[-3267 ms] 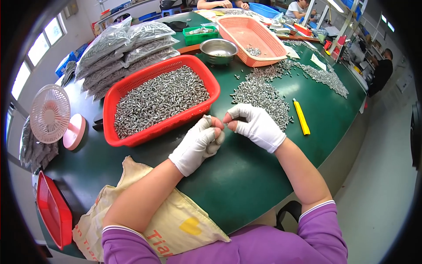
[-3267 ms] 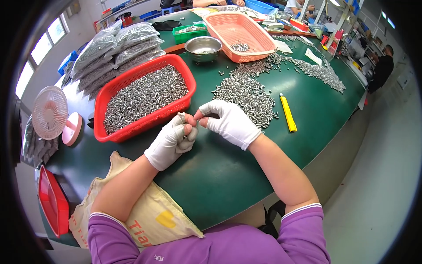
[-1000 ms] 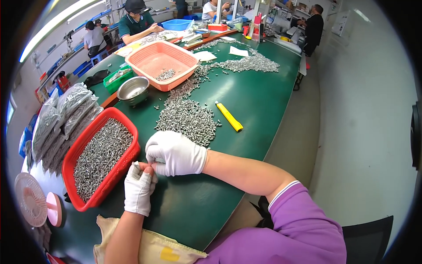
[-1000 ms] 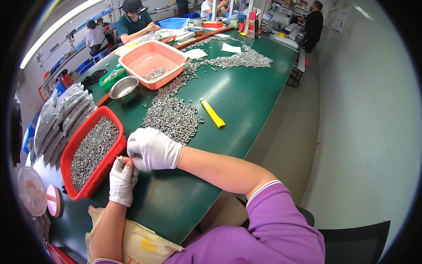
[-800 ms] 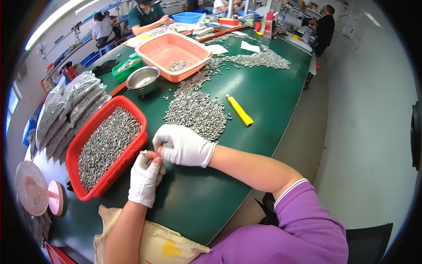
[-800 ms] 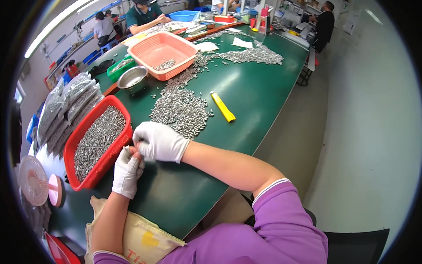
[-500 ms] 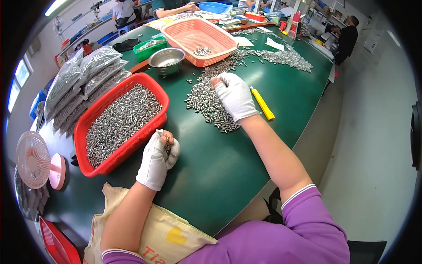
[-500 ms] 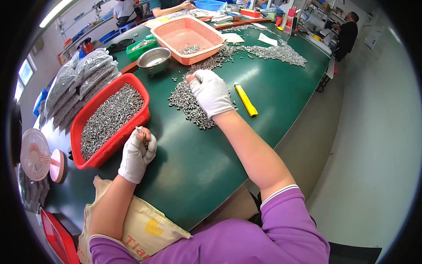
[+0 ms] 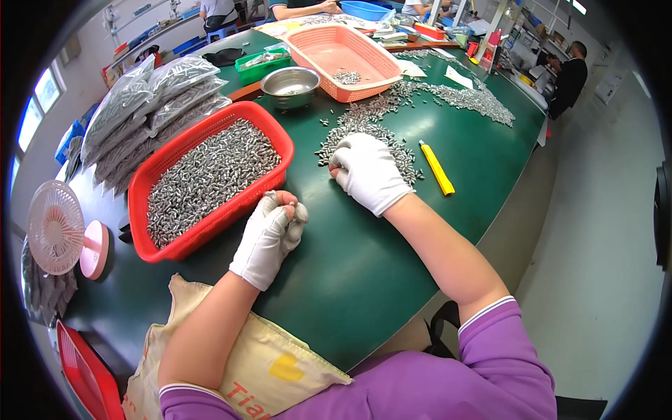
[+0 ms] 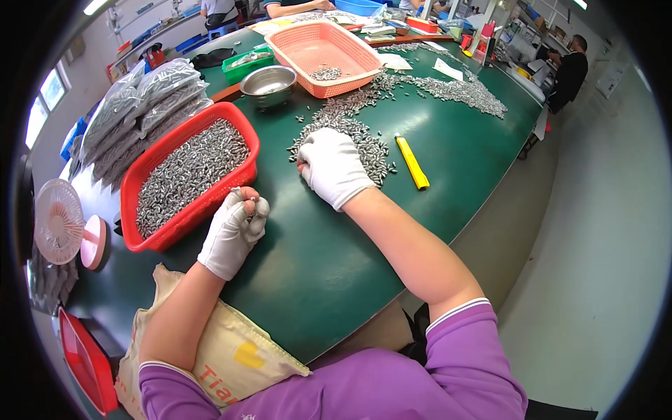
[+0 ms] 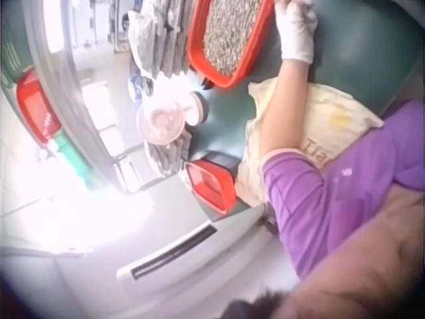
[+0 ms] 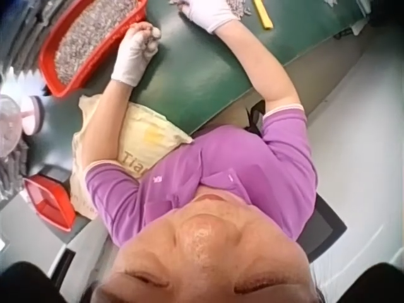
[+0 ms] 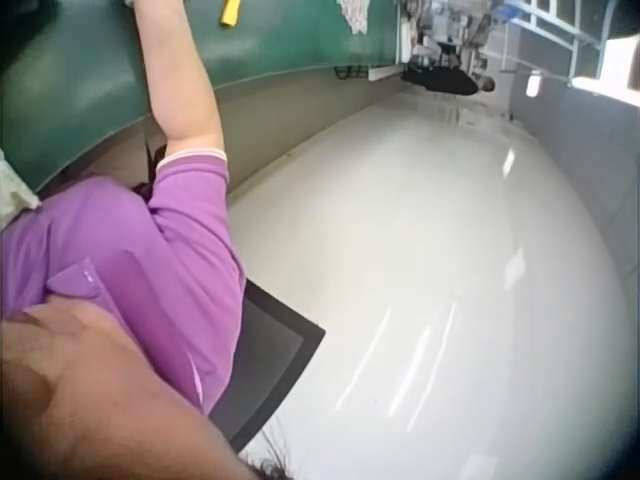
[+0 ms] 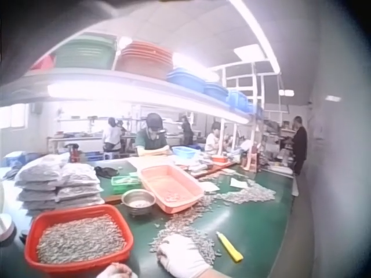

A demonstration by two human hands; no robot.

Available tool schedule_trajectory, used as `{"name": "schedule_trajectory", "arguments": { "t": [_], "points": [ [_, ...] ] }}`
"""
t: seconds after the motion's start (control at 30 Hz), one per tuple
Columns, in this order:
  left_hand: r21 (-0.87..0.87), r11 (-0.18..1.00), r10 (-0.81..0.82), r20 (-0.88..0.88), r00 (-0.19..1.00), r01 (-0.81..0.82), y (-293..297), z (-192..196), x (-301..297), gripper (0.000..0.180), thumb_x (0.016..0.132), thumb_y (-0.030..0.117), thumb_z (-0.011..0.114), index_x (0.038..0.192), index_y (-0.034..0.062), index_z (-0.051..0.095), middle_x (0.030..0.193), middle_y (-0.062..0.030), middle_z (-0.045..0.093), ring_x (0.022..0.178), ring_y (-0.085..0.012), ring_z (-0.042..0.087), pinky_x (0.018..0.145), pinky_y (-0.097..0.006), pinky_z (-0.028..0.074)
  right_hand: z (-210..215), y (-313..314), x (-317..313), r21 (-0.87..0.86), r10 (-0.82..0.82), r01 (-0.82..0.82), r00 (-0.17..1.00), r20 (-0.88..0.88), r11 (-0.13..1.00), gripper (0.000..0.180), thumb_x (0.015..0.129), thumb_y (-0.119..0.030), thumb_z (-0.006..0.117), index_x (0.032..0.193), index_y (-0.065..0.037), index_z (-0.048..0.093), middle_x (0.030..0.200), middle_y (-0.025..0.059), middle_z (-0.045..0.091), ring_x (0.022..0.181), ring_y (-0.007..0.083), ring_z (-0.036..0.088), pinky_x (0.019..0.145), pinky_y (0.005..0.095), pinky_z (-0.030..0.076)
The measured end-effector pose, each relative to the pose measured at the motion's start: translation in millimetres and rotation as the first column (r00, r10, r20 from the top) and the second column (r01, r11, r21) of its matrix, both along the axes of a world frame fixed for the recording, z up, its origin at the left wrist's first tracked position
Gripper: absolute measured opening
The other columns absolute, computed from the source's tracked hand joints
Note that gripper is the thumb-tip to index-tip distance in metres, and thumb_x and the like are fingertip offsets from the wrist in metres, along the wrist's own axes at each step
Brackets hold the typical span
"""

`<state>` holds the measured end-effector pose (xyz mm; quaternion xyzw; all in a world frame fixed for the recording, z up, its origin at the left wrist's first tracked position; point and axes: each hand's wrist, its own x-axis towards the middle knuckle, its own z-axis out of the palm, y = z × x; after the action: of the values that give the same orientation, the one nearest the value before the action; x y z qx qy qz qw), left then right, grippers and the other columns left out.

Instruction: Inspecting and scraping small metal hardware parts at a workbench using a small tool.

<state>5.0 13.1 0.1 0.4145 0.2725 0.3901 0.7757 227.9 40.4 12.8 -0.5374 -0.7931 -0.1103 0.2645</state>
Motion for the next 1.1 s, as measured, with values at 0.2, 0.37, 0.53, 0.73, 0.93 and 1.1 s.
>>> {"name": "schedule_trajectory", "arguments": {
  "t": [0.2, 0.37, 0.53, 0.73, 0.93, 1.1],
  "points": [
    [-0.015, 0.999, -0.046, 0.055, 0.997, 0.047, 1, -1, -1, 0.028, 0.086, 0.024, 0.067, 0.104, 0.0131, 0.048, 0.089, -0.0014, 0.054, 0.065, -0.0070, 0.042, 0.060, -0.019, 0.035, 17, -22, -20, -0.170, 0.269, -0.364, 0.869, -0.415, 0.916, 0.012, 0.077, -0.002, 0.067, 0.088, -0.004, 0.063, 0.083, 0.0116, 0.064, 0.079, 0.0280, 0.062, 0.074, 0.0349, 0.050],
    [-0.034, 0.999, -0.040, -0.061, 0.997, 0.038, -1, 1, 0, 0.020, 0.089, 0.024, 0.064, 0.100, 0.0138, 0.050, 0.083, 0.0019, 0.052, 0.063, -0.0048, 0.038, 0.058, -0.017, 0.032, 20, -30, -32, -0.077, 0.406, -0.493, 0.786, -0.466, 0.867, 0.017, 0.072, 0.001, 0.071, 0.085, -0.006, 0.063, 0.081, 0.0079, 0.063, 0.080, 0.0258, 0.062, 0.075, 0.0343, 0.049],
    [0.015, 0.999, -0.046, -0.148, 0.988, 0.049, -2, 6, 1, 0.019, 0.092, 0.026, 0.060, 0.099, 0.0126, 0.049, 0.080, 0.0028, 0.054, 0.060, -0.0035, 0.041, 0.052, -0.017, 0.033, 19, -29, -34, 0.025, 0.489, -0.562, 0.697, -0.525, 0.827, 0.019, 0.072, 0.000, 0.071, 0.090, -0.006, 0.066, 0.081, 0.0076, 0.065, 0.077, 0.0254, 0.063, 0.073, 0.0335, 0.051],
    [0.016, 0.999, -0.029, -0.197, 0.980, 0.032, -3, 8, 3, 0.018, 0.093, 0.026, 0.059, 0.097, 0.0126, 0.048, 0.079, 0.0019, 0.054, 0.058, -0.0037, 0.040, 0.050, -0.018, 0.032, 22, -33, -35, 0.014, 0.462, -0.547, 0.693, -0.553, 0.837, 0.035, 0.071, 0.005, 0.071, 0.104, -0.007, 0.066, 0.083, 0.0060, 0.066, 0.076, 0.0212, 0.064, 0.074, 0.0312, 0.051],
    [0.023, 0.997, -0.074, -0.166, 0.983, 0.079, -2, 9, -1, 0.020, 0.092, 0.028, 0.060, 0.096, 0.0131, 0.047, 0.080, 0.0018, 0.055, 0.058, -0.0036, 0.041, 0.050, -0.018, 0.031, 25, -29, -31, 0.033, 0.530, -0.574, 0.730, -0.431, 0.818, 0.037, 0.070, 0.005, 0.071, 0.105, -0.007, 0.066, 0.083, 0.0063, 0.067, 0.077, 0.0210, 0.065, 0.073, 0.0319, 0.051],
    [0.047, 0.996, -0.063, -0.219, 0.974, 0.075, -3, 8, 0, 0.023, 0.093, 0.033, 0.059, 0.096, 0.0130, 0.047, 0.080, 0.0018, 0.056, 0.058, -0.0037, 0.041, 0.050, -0.018, 0.032, 19, -29, -31, 0.059, 0.520, -0.561, 0.718, -0.462, 0.826, 0.034, 0.072, 0.004, 0.071, 0.103, -0.006, 0.066, 0.083, 0.0073, 0.067, 0.077, 0.0222, 0.065, 0.072, 0.0322, 0.051]
  ]
}}
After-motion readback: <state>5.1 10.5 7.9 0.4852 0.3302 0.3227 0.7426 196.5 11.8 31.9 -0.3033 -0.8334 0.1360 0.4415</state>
